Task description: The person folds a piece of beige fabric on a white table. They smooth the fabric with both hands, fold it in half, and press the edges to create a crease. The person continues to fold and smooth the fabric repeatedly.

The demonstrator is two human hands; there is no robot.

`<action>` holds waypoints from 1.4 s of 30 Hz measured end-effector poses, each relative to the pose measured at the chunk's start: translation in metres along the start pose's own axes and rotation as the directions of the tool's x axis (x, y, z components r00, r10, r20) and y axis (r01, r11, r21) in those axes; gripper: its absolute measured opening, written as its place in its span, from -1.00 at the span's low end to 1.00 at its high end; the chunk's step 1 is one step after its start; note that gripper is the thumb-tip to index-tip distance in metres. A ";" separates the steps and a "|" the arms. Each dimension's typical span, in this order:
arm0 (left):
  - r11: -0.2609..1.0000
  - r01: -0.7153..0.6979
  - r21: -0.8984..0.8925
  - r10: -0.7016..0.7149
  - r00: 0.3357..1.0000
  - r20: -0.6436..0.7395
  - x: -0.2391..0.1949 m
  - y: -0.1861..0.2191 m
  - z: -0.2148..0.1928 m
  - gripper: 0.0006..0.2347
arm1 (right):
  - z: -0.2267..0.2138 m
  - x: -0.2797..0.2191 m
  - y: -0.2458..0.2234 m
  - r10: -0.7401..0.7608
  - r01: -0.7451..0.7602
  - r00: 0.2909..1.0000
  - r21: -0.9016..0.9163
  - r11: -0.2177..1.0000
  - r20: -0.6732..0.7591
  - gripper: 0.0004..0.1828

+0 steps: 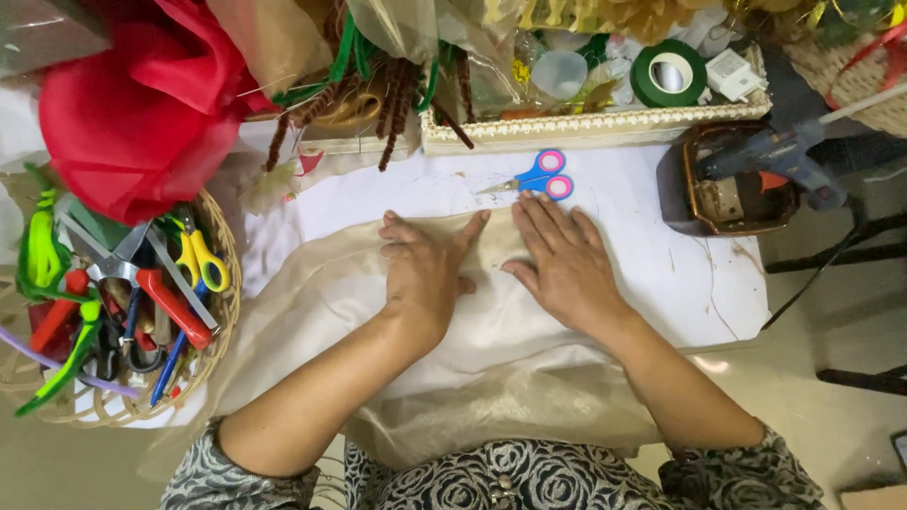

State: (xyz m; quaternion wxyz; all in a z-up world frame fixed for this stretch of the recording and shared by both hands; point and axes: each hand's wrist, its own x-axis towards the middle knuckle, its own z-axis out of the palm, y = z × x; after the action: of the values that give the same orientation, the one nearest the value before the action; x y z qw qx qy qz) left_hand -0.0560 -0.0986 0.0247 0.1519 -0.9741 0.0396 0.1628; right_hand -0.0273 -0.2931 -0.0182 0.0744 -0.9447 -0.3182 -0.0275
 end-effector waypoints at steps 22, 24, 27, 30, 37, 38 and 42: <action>0.998 0.008 -0.066 -0.004 0.998 0.058 -0.001 -0.001 -0.006 -0.11 | 0.006 -0.028 0.020 0.310 -0.274 0.945 0.269 0.923 -0.100 -0.58; 0.998 0.006 -0.069 -0.002 0.998 0.056 -0.002 -0.001 -0.007 -0.11 | -0.001 -0.027 0.013 0.291 -0.244 0.949 0.306 0.920 -0.119 -0.69; 0.998 0.004 -0.063 -0.001 0.998 0.056 -0.002 -0.002 -0.005 -0.10 | -0.007 -0.027 0.009 0.317 -0.235 0.941 0.449 0.862 -0.118 -0.82; 0.999 -0.005 -0.051 0.008 0.999 0.051 -0.003 -0.002 -0.004 -0.11 | -0.019 -0.026 0.006 0.342 -0.207 0.937 0.676 0.707 -0.071 -0.91; 0.999 -0.022 -0.043 0.023 0.999 0.025 -0.002 -0.003 -0.004 -0.11 | -0.030 -0.024 0.007 0.050 0.088 0.982 0.681 0.727 -0.180 -0.69; 0.999 -0.022 -0.042 0.023 0.999 0.027 -0.002 -0.003 -0.003 -0.11 | -0.023 -0.023 0.008 0.051 0.087 0.983 0.682 0.726 -0.179 -0.69; 1.000 -0.019 -0.014 0.019 1.000 -0.007 0.000 -0.001 0.003 -0.10 | -0.008 -0.021 0.007 -0.015 0.192 0.958 0.600 0.777 -0.287 -0.90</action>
State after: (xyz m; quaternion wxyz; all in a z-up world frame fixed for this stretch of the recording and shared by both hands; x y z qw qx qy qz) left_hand -0.0570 -0.0967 0.0228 0.1434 -0.9753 0.0484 0.1611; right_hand -0.0400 -0.3125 -0.0137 0.4220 -0.8354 -0.3484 -0.0519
